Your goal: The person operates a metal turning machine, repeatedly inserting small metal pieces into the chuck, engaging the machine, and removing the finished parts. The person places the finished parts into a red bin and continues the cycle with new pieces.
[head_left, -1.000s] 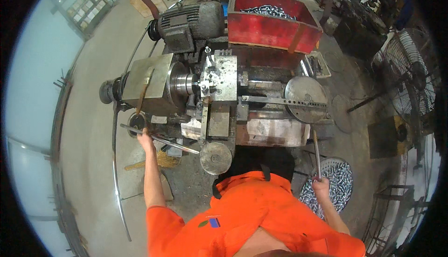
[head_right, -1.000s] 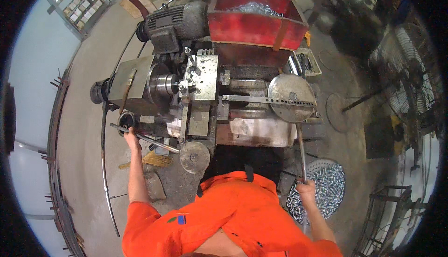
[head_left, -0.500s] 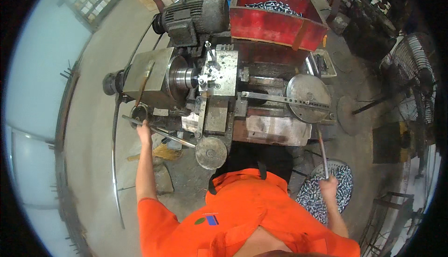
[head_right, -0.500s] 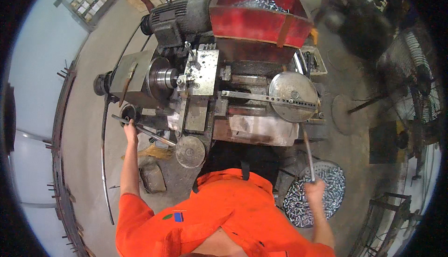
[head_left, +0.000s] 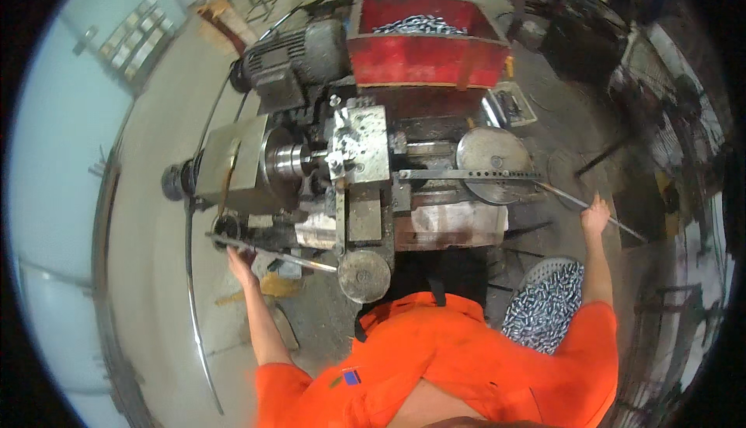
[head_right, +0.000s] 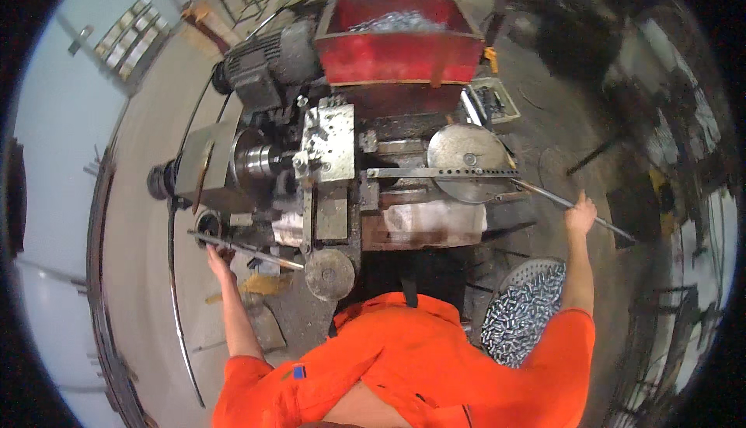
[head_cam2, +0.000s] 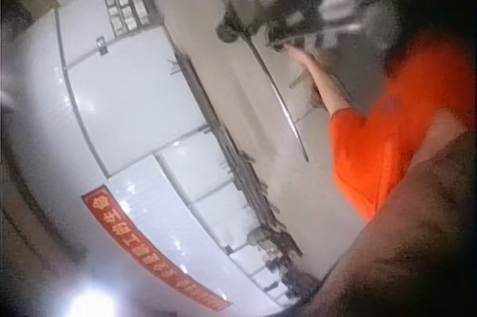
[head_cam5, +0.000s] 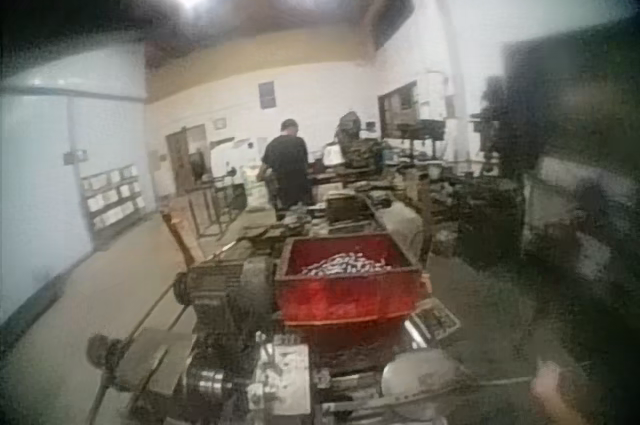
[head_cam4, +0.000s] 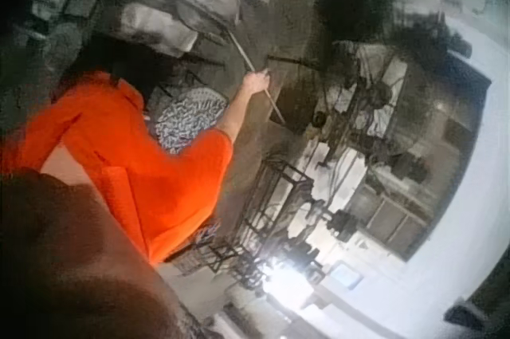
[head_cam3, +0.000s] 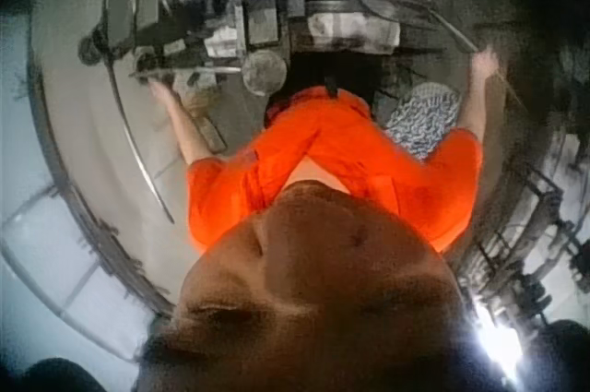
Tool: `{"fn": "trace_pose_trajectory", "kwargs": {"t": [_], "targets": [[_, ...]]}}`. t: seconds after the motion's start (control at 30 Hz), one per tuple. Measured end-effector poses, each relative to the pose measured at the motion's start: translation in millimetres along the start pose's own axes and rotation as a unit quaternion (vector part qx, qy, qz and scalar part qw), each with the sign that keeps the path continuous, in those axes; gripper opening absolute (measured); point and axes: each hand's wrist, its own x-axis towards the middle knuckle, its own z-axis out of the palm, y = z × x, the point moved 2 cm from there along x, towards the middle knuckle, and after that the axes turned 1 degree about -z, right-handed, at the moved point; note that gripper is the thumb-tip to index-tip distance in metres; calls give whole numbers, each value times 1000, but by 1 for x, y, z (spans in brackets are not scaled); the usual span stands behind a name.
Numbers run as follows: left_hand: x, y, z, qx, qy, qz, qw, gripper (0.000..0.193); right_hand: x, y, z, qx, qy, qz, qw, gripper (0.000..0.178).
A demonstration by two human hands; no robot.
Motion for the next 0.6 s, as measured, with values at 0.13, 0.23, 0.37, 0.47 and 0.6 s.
{"fn": "trace_pose_trajectory", "kwargs": {"t": [0.13, 0.23, 0.37, 0.47, 0.6], "targets": [[1, -57, -21, 634, -230, 87, 733, 49, -32, -40, -38, 16, 22, 2, 1000, 65], [-24, -69, 11, 746, -225, 148, 609, 53, -40, -36, -46, 38, -1, 27, 999, 64], [-70, -93, 37, 641, 12, 24, 767, 51, -40, -38, -47, 8, -2, 59, 998, 56], [-50, -133, 17, 644, -68, 138, 749, 49, -42, -45, -37, 28, -4, 63, 998, 55], [-34, -75, 4, 739, -261, 147, 604, 56, -43, -40, -41, 33, 11, 62, 997, 63]]}}
